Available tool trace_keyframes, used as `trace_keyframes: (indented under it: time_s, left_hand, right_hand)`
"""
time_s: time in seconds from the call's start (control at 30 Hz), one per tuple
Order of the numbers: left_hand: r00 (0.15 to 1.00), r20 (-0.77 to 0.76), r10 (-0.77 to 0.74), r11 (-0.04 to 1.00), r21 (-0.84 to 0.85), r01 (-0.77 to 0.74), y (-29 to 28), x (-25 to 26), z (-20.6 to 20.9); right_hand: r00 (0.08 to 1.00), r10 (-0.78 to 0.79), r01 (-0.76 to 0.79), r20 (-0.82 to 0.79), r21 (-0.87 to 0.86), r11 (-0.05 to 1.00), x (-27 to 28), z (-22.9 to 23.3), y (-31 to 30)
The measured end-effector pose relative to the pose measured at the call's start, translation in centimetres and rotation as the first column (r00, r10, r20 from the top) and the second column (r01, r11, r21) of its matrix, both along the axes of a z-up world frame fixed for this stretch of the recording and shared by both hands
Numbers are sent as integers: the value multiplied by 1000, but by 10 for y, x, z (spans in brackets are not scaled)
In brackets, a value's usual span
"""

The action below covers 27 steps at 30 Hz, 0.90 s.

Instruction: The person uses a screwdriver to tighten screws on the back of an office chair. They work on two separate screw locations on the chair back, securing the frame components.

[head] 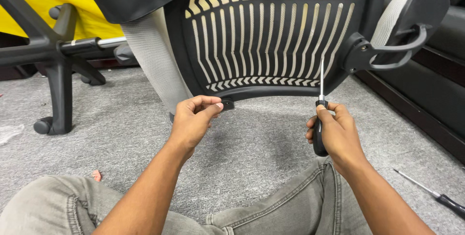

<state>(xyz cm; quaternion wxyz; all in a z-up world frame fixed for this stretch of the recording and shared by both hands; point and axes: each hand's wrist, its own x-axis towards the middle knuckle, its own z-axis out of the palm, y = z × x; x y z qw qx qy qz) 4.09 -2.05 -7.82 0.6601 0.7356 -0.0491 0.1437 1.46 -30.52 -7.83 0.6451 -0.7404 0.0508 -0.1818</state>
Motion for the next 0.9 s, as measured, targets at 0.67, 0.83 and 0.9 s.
trace_keyframes:
  time_s: [0.67,0.83,0.9]
  left_hand:
    - [997,33,67,997,-52,-65,13,-13,-1]
    - [994,-29,110,994,-8,-110,12,-14,2]
    - [995,-15,101,994,-28,-102,13,-14,4]
  right_hand:
    - [996,56,-58,-76,-22,998,0,-8,24]
    - [993,36,-48,-110,-103,994,-3,-10,28]
    - [991,66,-77,-117,-95,993,-5,-10,28]
